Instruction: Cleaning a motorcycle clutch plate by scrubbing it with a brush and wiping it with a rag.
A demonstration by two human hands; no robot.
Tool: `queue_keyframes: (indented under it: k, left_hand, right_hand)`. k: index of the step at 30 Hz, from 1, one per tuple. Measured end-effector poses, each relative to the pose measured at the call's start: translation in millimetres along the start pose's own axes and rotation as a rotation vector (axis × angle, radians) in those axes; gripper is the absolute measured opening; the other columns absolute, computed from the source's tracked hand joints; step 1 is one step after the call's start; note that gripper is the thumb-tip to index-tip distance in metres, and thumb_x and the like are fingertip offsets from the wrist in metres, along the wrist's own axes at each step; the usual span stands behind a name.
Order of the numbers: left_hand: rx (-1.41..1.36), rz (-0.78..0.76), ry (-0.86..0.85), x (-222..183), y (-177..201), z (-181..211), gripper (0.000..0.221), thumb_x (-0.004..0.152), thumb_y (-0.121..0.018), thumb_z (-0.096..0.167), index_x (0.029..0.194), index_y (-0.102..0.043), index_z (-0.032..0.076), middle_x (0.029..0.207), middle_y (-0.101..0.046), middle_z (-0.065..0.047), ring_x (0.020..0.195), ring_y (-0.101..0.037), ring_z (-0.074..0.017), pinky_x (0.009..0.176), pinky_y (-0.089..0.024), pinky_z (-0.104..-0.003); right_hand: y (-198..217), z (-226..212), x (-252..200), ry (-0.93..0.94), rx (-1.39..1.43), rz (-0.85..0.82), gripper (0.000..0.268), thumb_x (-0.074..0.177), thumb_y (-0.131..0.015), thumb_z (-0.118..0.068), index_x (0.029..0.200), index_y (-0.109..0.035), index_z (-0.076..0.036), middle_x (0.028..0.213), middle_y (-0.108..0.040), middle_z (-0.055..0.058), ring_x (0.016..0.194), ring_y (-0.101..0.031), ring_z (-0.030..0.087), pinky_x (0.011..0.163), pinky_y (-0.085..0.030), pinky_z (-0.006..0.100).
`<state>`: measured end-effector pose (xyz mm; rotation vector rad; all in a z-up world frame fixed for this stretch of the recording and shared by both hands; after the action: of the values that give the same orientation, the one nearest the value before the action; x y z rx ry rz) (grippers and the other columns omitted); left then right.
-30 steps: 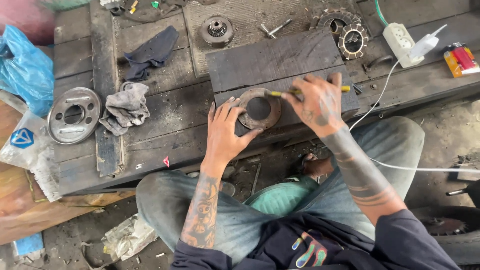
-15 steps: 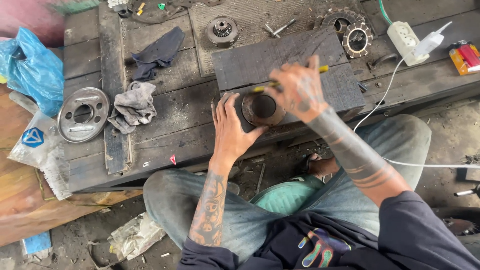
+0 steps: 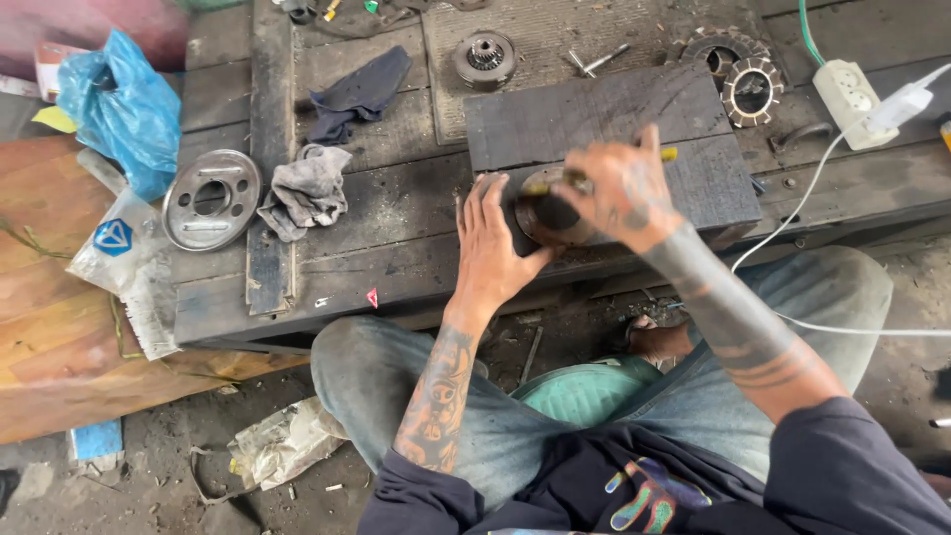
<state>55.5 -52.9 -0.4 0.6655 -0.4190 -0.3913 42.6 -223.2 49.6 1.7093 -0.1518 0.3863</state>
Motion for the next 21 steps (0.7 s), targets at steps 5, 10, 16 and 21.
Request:
queue_keyframes:
  k: [5, 10, 16, 21]
  left_hand:
    - [0.067, -0.049, -0.130, 1, -3, 11, 0.103, 0.075, -0.083, 0.042, 0.158, -0.032, 0.009, 0.149, -0.053, -0.014, 0.146, -0.043, -0.0320, 0.129, -0.007, -0.062]
    - [0.193, -0.088, -0.140, 0, 4, 20, 0.106, 0.074, -0.083, 0.051, 0.159, -0.034, 0.012, 0.142, -0.059, -0.011, 0.144, -0.046, -0.0291, 0.129, -0.006, -0.063]
    - [0.256, -0.101, -0.173, 0, 0, 18, 0.091, 0.074, -0.081, 0.062, 0.147, -0.051, 0.016, 0.146, -0.054, -0.004, 0.146, -0.043, -0.0253, 0.127, -0.014, -0.065]
    - [0.233, -0.067, -0.188, -2, 2, 19, 0.081, 0.077, -0.079, 0.062, 0.139, -0.060, 0.013, 0.143, -0.056, -0.005, 0.145, -0.045, -0.0265, 0.126, -0.018, -0.064]
  right_hand:
    - [-3, -3, -16, -0.006, 0.002, -0.101, 0.024, 0.096, -0.074, -0.043, 0.084, -0.069, -0.023, 0.074, -0.067, -0.005, 0.070, -0.067, 0.017, 0.095, -0.035, 0.047]
    - [19, -10, -36, 0.036, -0.047, -0.051, 0.022, 0.091, -0.076, -0.044, 0.088, -0.067, -0.023, 0.078, -0.068, -0.003, 0.075, -0.069, 0.020, 0.092, -0.036, 0.047]
    - [36, 0, -62, -0.038, -0.080, -0.083, 0.023, 0.094, -0.074, -0.045, 0.090, -0.070, -0.023, 0.080, -0.070, -0.002, 0.077, -0.069, 0.020, 0.097, -0.037, 0.048]
    - [53, 15, -66, -0.061, -0.101, -0.011, 0.020, 0.101, -0.076, -0.034, 0.094, -0.069, -0.017, 0.079, -0.064, 0.003, 0.077, -0.068, 0.025, 0.094, -0.036, 0.045]
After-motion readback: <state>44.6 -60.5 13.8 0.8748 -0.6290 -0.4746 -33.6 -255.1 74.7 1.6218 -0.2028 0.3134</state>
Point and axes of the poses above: each hand's wrist, its own x-axis towards the middle knuckle, its own y-axis out of the back of the hand, z = x × y, the point moved 8 cm from there along x, towards the middle knuckle
